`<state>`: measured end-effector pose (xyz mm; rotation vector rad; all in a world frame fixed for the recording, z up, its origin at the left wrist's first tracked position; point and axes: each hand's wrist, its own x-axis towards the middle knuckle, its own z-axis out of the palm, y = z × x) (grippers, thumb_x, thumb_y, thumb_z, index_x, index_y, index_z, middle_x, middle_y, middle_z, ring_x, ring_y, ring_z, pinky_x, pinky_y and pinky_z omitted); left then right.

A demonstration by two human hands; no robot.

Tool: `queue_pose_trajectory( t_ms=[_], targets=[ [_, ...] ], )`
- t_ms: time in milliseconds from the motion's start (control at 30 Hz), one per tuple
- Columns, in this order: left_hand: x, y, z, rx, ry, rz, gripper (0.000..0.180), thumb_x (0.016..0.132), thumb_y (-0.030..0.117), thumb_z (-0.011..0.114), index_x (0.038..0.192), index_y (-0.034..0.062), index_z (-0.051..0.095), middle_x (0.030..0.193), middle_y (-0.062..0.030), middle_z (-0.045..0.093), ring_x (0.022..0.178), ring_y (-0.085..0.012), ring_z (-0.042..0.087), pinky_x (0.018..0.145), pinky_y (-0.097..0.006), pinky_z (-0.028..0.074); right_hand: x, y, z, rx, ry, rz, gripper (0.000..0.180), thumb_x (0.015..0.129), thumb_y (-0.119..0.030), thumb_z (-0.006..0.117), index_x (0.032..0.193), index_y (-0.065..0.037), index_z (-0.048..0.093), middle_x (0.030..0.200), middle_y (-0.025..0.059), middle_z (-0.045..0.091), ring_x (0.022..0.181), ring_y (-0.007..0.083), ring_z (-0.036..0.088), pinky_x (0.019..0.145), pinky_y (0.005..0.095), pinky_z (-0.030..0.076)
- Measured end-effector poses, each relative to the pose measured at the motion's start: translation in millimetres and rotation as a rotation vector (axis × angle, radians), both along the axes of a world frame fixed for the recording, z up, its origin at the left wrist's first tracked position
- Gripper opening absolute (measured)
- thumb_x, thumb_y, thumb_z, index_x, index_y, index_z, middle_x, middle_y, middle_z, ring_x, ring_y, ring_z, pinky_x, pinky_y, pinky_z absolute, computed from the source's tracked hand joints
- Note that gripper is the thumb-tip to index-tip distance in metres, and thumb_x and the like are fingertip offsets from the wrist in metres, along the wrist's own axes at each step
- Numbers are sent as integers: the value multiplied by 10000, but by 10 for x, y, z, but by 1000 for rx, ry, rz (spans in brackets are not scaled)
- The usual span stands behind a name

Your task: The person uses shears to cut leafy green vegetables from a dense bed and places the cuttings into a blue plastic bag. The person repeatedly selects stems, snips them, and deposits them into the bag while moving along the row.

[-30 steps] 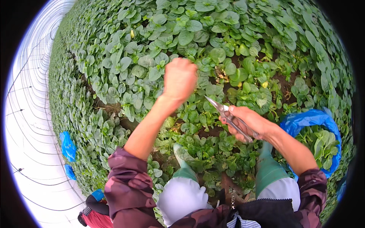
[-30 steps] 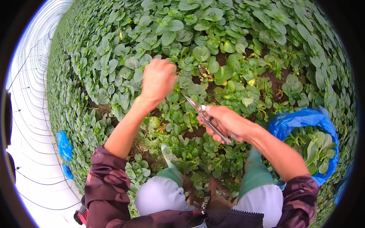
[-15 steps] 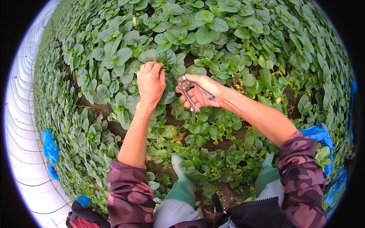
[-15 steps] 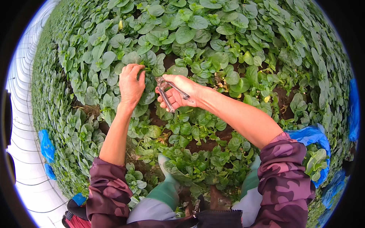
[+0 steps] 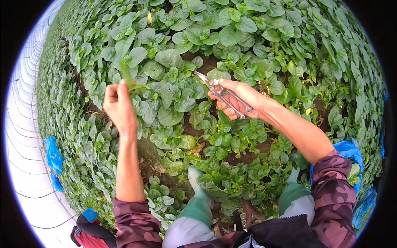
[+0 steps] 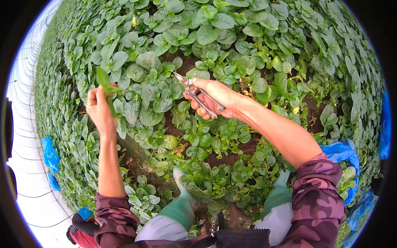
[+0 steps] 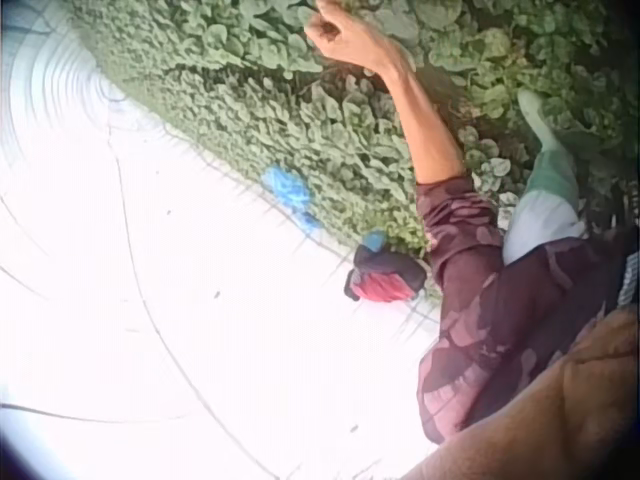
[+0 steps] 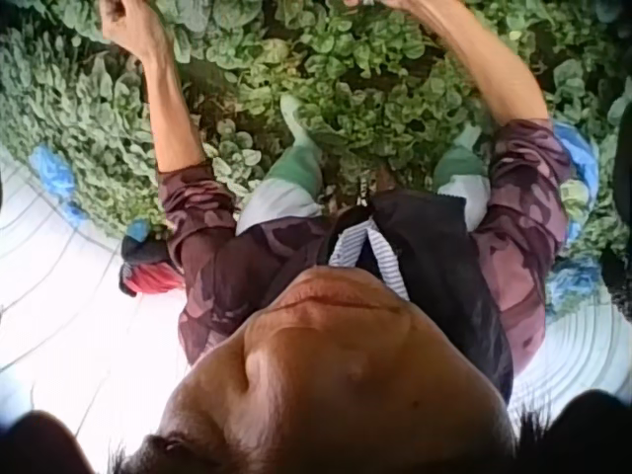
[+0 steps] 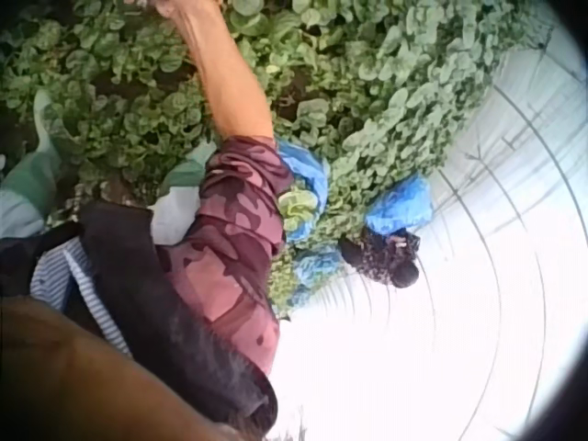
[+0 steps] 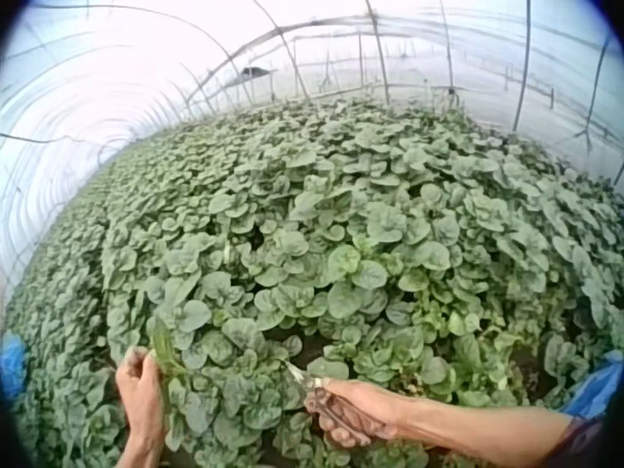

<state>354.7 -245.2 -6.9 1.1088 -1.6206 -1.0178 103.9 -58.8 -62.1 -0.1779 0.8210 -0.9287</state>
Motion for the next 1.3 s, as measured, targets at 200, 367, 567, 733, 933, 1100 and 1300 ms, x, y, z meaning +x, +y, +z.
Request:
queue_pose_trajectory(
  t_ms=[200,367,567,733,933,1100,1300],
  targets=[
    [-163,-138,29,-121,-693,-219,305,829,2,658,1105,58,540,912,-53,526,777,-149,549,690,-302,513,25,-350,-92,-19,-182,7,507,1019,-504,401,1139,-49,588,766,36,594,611,144,559,516,299,444],
    [-664,-326,-78,-381,-1054,-541,713,796,-14,578,1458,207,427,1340,-245,491,1044,-436,628,941,-465,507,139,-587,-201,44,-309,-13,529,1026,-493,383,1138,-30,611,845,85,647,700,196,607,561,326,489],
    [-804,-631,-162,-456,-1146,-623,502,822,73,643,1307,178,570,1232,-202,565,953,-414,630,832,-456,521,45,-445,-261,70,-362,-17,528,1028,-494,387,1185,-30,582,876,93,652,732,196,622,592,333,533],
    [-923,-732,-205,-292,-971,-464,344,865,153,695,1185,41,634,984,-150,694,939,-287,672,843,-386,513,86,-486,-325,-4,-448,-6,523,1024,-488,412,1200,-27,587,878,90,653,740,203,623,589,322,522],
    [-1174,-820,-192,-124,-916,-607,174,873,116,654,987,-11,684,913,-138,712,883,-225,656,832,-362,502,106,-572,-386,22,-483,-18,542,1035,-478,386,1224,-8,577,908,113,650,759,220,633,615,358,535],
    [-1314,-689,-206,-151,-826,-725,115,888,71,637,947,-28,645,841,-101,683,807,-160,599,803,-335,485,139,-656,-490,30,-662,-81,562,1041,-466,363,1267,18,536,948,114,616,781,219,617,651,363,534],
    [-1196,-549,-6,-194,-776,-754,100,895,53,615,947,-31,636,849,-92,679,817,-157,596,792,-322,481,163,-650,-515,124,-635,-143,526,1030,-422,429,1272,40,491,754,34,536,534,88,465,410,250,384]
  ],
)
